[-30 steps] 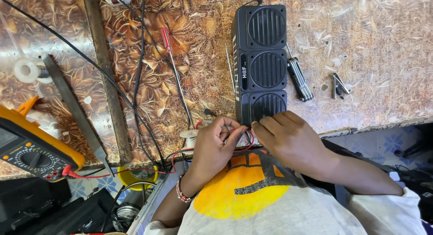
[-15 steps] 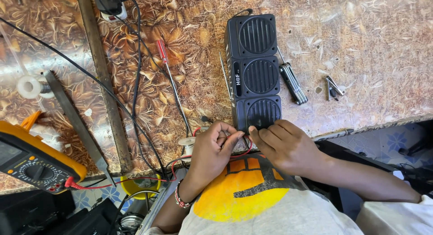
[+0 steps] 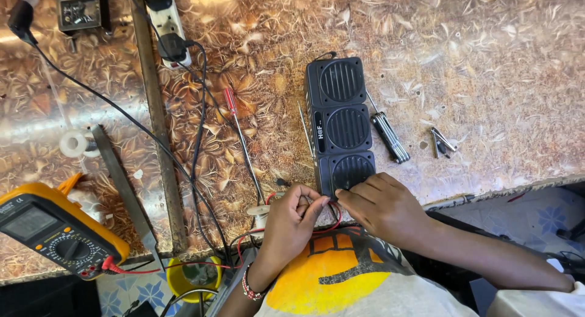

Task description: The person uses a multi-tool to unscrew and remove the casing of a black electronic device on a workbench. They manipulate wires and components inside the device while a multimeter is visible nearby. The person continues to work on the device's internal connections throughout the clip.

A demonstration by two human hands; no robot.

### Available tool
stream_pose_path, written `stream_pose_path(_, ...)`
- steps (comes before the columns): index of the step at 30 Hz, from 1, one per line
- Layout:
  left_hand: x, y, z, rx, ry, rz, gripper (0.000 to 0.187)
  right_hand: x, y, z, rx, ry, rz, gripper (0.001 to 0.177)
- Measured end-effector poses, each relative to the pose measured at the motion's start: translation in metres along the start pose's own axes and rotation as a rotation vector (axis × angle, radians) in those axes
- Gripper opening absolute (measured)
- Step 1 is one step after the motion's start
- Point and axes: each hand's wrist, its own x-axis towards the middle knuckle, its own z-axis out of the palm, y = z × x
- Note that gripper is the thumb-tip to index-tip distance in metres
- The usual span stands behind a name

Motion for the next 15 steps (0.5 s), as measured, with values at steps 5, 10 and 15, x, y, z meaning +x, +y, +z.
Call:
stream_pose_path(5, -0.001, 0.003, 0.0, 0.026, -0.029, -0.076, 0.019, 0.001, 0.007, 0.008, 0.075, -0.184, 0.182, 0.008)
stream_pose_path(10, -0.001, 0.0, 0.001, 0.037, -0.02, -0.077, 0.019, 0.0, 0.013, 0.011, -0.001, -0.256, 0.097, 0.011)
stream_pose_path(15, -0.002, 0.002, 0.0, 0.05, -0.037, -0.116, 0.02, 0.007, 0.015, 0.006, -0.093, -0.31, 0.006, 0.011)
